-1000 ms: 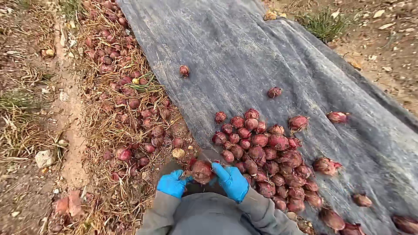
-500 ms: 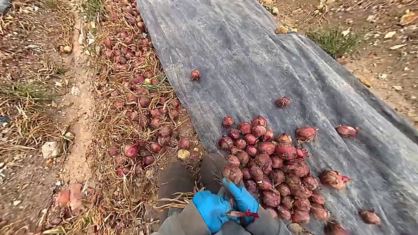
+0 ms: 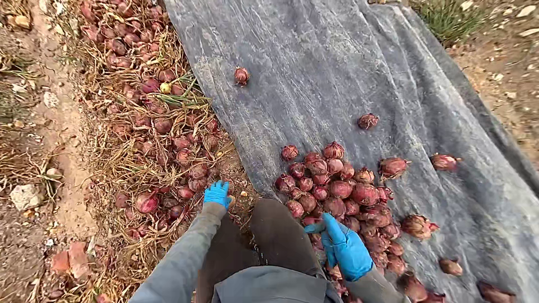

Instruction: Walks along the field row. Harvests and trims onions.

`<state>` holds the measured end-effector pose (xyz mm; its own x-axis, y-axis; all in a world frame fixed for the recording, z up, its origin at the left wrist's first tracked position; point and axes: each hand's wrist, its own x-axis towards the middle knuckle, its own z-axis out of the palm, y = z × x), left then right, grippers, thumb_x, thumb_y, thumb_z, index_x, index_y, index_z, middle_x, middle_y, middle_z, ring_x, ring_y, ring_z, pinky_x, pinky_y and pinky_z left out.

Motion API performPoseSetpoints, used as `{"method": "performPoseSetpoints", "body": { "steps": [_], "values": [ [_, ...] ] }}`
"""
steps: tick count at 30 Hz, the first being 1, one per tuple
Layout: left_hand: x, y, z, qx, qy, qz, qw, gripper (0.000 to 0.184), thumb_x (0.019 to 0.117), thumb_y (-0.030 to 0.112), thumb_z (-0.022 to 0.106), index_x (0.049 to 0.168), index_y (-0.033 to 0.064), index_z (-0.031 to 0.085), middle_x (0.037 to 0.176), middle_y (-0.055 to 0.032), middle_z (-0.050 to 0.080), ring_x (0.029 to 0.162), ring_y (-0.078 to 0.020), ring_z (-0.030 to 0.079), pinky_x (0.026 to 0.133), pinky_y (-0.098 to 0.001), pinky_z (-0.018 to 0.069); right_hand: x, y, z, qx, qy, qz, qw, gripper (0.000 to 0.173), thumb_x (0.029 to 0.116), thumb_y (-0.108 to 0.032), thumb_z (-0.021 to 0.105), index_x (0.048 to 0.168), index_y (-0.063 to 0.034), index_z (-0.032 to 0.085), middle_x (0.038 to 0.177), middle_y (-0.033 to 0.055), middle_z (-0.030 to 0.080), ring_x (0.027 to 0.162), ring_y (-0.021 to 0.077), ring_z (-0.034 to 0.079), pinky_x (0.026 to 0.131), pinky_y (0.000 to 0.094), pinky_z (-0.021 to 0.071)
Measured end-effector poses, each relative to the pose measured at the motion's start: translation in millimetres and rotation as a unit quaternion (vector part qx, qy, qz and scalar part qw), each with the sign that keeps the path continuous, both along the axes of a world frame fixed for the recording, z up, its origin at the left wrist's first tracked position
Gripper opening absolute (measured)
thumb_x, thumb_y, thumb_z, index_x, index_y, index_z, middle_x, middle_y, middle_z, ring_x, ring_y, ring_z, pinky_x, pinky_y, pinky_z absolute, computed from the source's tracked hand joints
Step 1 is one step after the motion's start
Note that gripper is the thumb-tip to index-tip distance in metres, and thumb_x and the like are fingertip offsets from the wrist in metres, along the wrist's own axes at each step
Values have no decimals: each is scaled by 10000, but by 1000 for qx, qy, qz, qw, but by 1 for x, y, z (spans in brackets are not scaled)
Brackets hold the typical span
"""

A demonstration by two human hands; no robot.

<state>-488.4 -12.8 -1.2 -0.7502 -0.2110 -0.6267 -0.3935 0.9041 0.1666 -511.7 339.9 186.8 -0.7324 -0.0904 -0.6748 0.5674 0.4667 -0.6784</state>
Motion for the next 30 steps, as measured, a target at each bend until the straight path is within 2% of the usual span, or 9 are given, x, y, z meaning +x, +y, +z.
{"method": "performPoseSetpoints", "body": {
  "steps": [6, 11, 14, 16, 20, 23, 25, 27, 30],
  "values": [
    [-62, 16, -53, -13, -120, 54, 991, 953, 746, 497, 866, 1542, 155, 468, 1493, -230, 532, 1312, -439, 570, 1007, -658, 503, 22, 7, 2, 43, -106, 67, 991, 561, 1027, -614, 391, 1041, -205, 775, 585, -55, 531, 444, 100, 437, 451, 328, 427],
    [-21, 68, 78, 257, -10, 235, 937, 1074, 642, 416, 988, 1533, 195, 430, 1366, -195, 634, 1225, -363, 638, 1043, -601, 510, -4, -12, -23, 84, -180, 127, 972, 588, 993, -690, 454, 1148, -193, 728, 690, -4, 551, 512, 134, 466, 519, 357, 452],
    [19, 100, 145, 312, -20, 200, 929, 1123, 620, 409, 977, 1556, 190, 397, 1412, -159, 602, 1255, -295, 624, 1074, -522, 510, -13, -51, -16, 117, -117, 249, 954, 702, 892, -735, 591, 1249, -139, 691, 1025, 113, 707, 930, 248, 674, 858, 513, 535],
    [42, 112, 168, 305, -5, 148, 941, 1052, 641, 436, 947, 1505, 91, 455, 1460, -156, 552, 1321, -254, 570, 1133, -447, 469, -12, -78, -4, 155, -60, 349, 922, 832, 840, -825, 544, 1284, -134, 676, 1130, 139, 718, 1108, 296, 675, 973, 563, 518],
    [74, 110, 185, 141, 80, 53, 985, 880, 633, 658, 844, 1339, 164, 667, 1395, -138, 607, 1292, -296, 581, 1076, -497, 492, 6, -90, 18, 203, 29, 461, 863, 848, 943, -816, 297, 1207, -117, 696, 1044, 145, 723, 1061, 328, 689, 917, 566, 528],
    [94, 102, 177, 106, 153, 181, 966, 918, 612, 555, 927, 1395, 170, 641, 1441, -188, 554, 1298, -347, 572, 1054, -520, 513, 36, -66, 27, 92, 66, 428, 897, 706, 1067, -609, 245, 1076, -104, 737, 947, 92, 733, 929, 264, 702, 867, 525, 542],
    [103, 85, 169, 228, 194, 388, 871, 959, 627, 280, 1001, 1441, 68, 542, 1468, -195, 522, 1308, -331, 560, 1063, -511, 506, 58, -48, 32, -9, 80, 346, 935, 642, 1081, -508, 240, 1022, -108, 739, 826, 17, 697, 717, 152, 624, 729, 424, 529],
    [123, 82, 161, 451, 288, 542, 648, 785, 717, 27, 875, 1408, 18, 502, 1235, -196, 651, 1051, -287, 679, 861, -458, 603, 72, -38, 32, -11, 83, 267, 960, 625, 1068, -537, 265, 1028, -149, 753, 735, -26, 649, 584, 103, 541, 603, 375, 497],
    [149, 106, 183, 731, 236, 521, 373, 558, 828, 288, 822, 1254, 10, 593, 1078, -255, 715, 900, -355, 748, 737, -456, 645, 75, -41, 25, 15, 83, 233, 969, 590, 915, -670, 564, 1169, -166, 735, 905, 31, 716, 835, 166, 677, 789, 469, 554]
  ]
}}
